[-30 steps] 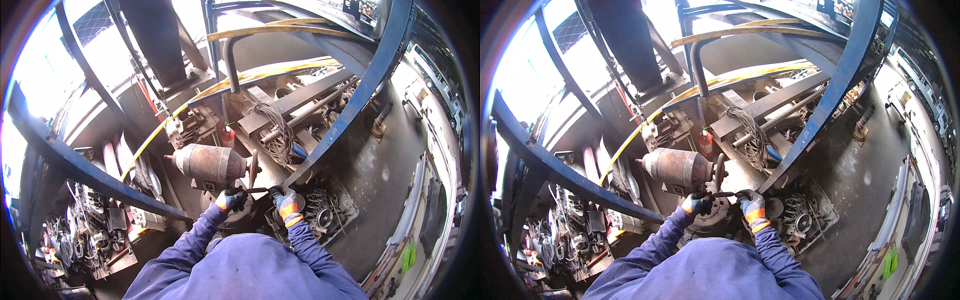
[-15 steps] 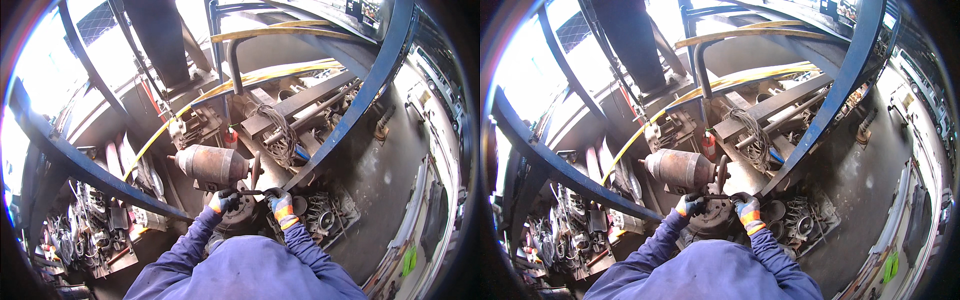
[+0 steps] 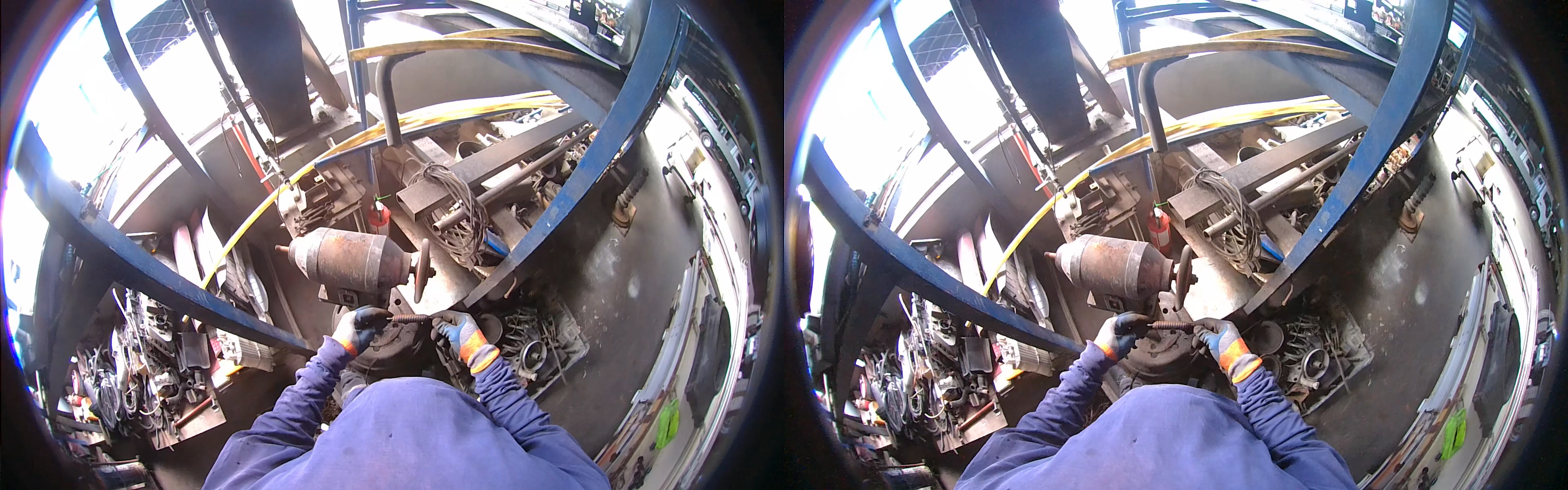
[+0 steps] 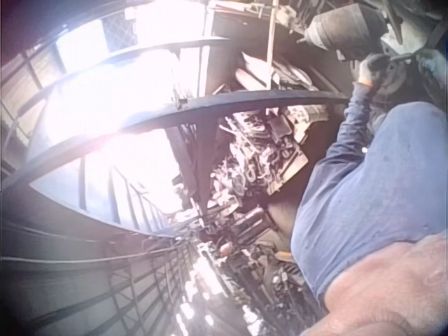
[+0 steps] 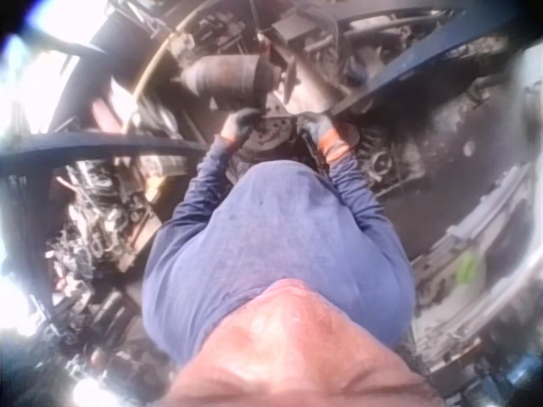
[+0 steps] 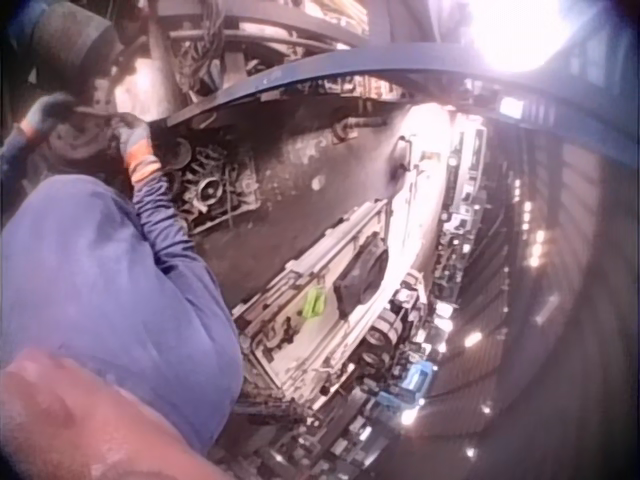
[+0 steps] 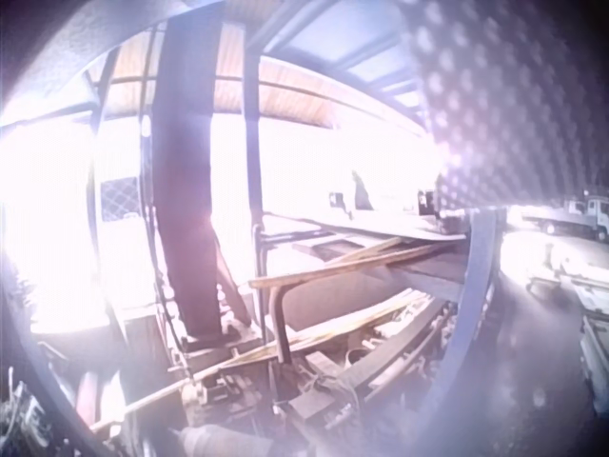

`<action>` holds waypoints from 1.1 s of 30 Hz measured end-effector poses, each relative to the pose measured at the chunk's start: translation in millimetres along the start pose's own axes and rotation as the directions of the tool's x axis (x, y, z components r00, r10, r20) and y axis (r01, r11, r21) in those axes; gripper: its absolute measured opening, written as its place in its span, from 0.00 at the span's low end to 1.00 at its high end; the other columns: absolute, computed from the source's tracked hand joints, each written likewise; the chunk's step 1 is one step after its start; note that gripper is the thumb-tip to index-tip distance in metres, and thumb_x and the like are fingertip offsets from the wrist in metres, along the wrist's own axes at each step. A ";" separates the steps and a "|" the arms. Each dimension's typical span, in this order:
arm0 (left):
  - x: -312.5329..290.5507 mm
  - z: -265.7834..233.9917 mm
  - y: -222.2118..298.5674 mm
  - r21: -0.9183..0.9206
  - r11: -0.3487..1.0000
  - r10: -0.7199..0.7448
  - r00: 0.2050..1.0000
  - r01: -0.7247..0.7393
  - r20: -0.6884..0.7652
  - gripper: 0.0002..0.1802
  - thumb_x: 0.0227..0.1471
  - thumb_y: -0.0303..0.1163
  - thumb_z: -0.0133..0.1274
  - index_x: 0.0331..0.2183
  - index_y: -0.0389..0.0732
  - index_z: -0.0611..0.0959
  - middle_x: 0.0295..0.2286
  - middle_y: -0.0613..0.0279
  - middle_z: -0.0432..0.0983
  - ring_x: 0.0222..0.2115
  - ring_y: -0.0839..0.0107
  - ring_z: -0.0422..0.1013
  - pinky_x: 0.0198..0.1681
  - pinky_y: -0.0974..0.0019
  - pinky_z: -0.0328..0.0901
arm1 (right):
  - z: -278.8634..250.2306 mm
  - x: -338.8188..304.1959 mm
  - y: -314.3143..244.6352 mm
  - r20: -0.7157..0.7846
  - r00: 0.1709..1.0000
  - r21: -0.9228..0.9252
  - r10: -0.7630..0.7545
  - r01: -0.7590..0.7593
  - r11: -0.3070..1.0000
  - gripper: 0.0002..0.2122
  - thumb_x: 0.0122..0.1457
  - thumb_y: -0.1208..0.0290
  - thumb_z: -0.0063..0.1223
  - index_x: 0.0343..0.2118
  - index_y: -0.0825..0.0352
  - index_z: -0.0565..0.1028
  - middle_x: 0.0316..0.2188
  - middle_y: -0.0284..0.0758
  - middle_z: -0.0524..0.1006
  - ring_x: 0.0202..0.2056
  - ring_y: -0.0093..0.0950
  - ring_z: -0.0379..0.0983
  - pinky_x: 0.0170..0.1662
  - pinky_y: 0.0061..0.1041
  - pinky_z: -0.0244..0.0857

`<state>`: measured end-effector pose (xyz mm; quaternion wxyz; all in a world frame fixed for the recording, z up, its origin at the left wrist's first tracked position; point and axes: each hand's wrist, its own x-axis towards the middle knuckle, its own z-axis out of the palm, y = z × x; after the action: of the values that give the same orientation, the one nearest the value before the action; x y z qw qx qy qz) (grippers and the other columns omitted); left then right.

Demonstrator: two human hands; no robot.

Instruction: The person uses a bench grinder to grind a small metal part, repeatedly rotating and repositioning it against the spinning wheel. The person handles the part with gloved hands, occasionally inspecting it before continuing to grind different edges.

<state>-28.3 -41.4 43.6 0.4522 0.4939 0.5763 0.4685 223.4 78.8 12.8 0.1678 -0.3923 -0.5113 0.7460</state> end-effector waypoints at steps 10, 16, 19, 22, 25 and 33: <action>34.0 19.7 2.7 -0.464 0.759 -0.447 0.884 0.457 0.141 0.16 0.55 0.27 0.48 0.43 0.28 0.81 0.16 0.73 0.66 0.14 0.82 0.58 0.16 0.74 0.51 | -6.4 -4.3 -19.8 -0.197 0.974 0.032 0.115 -0.111 0.993 0.09 0.64 0.67 0.51 0.35 0.65 0.80 0.20 0.27 0.76 0.15 0.16 0.66 0.20 0.18 0.59; 39.6 29.0 -7.2 -0.512 0.747 -0.407 0.900 0.425 0.153 0.16 0.53 0.24 0.48 0.42 0.26 0.80 0.15 0.69 0.65 0.13 0.80 0.58 0.15 0.72 0.52 | -17.6 -3.9 -0.7 -0.184 0.981 0.115 0.069 -0.048 0.992 0.09 0.64 0.66 0.52 0.37 0.66 0.80 0.20 0.27 0.76 0.15 0.15 0.65 0.19 0.17 0.59; 41.7 28.9 -7.6 -0.490 0.758 -0.409 0.899 0.430 0.156 0.16 0.53 0.25 0.49 0.42 0.26 0.80 0.15 0.69 0.65 0.13 0.80 0.58 0.15 0.72 0.52 | -19.1 -2.5 2.2 -0.191 0.979 0.107 0.068 -0.048 0.993 0.09 0.64 0.66 0.53 0.37 0.66 0.80 0.20 0.27 0.76 0.15 0.16 0.65 0.20 0.17 0.59; 44.0 28.3 -8.4 -0.458 0.763 -0.437 0.886 0.457 0.156 0.15 0.53 0.25 0.49 0.41 0.27 0.81 0.15 0.68 0.66 0.13 0.79 0.59 0.15 0.72 0.53 | -21.2 -0.1 6.2 -0.191 0.980 0.116 0.060 -0.038 0.993 0.09 0.64 0.66 0.53 0.37 0.66 0.80 0.20 0.27 0.76 0.15 0.16 0.65 0.19 0.18 0.59; 46.4 30.8 1.1 -0.448 0.764 -0.452 0.881 0.464 0.140 0.15 0.54 0.27 0.49 0.41 0.29 0.82 0.15 0.66 0.67 0.13 0.79 0.60 0.14 0.72 0.53 | -20.7 -2.2 -0.3 -0.214 0.973 0.137 0.088 -0.059 0.989 0.09 0.63 0.66 0.53 0.37 0.67 0.80 0.19 0.28 0.75 0.14 0.16 0.65 0.18 0.19 0.58; 54.5 33.0 -15.7 -0.411 0.811 -0.369 0.909 0.417 0.194 0.14 0.57 0.28 0.49 0.41 0.32 0.83 0.17 0.66 0.69 0.12 0.79 0.61 0.15 0.72 0.55 | -28.2 -4.9 -12.9 -0.186 0.975 0.164 0.123 -0.093 0.982 0.09 0.63 0.67 0.53 0.39 0.68 0.78 0.20 0.29 0.74 0.15 0.18 0.66 0.17 0.19 0.58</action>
<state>-3.8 14.7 19.9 0.6693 0.2718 0.5190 0.4569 245.9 98.8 21.5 0.2059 -0.4769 -0.4110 0.7492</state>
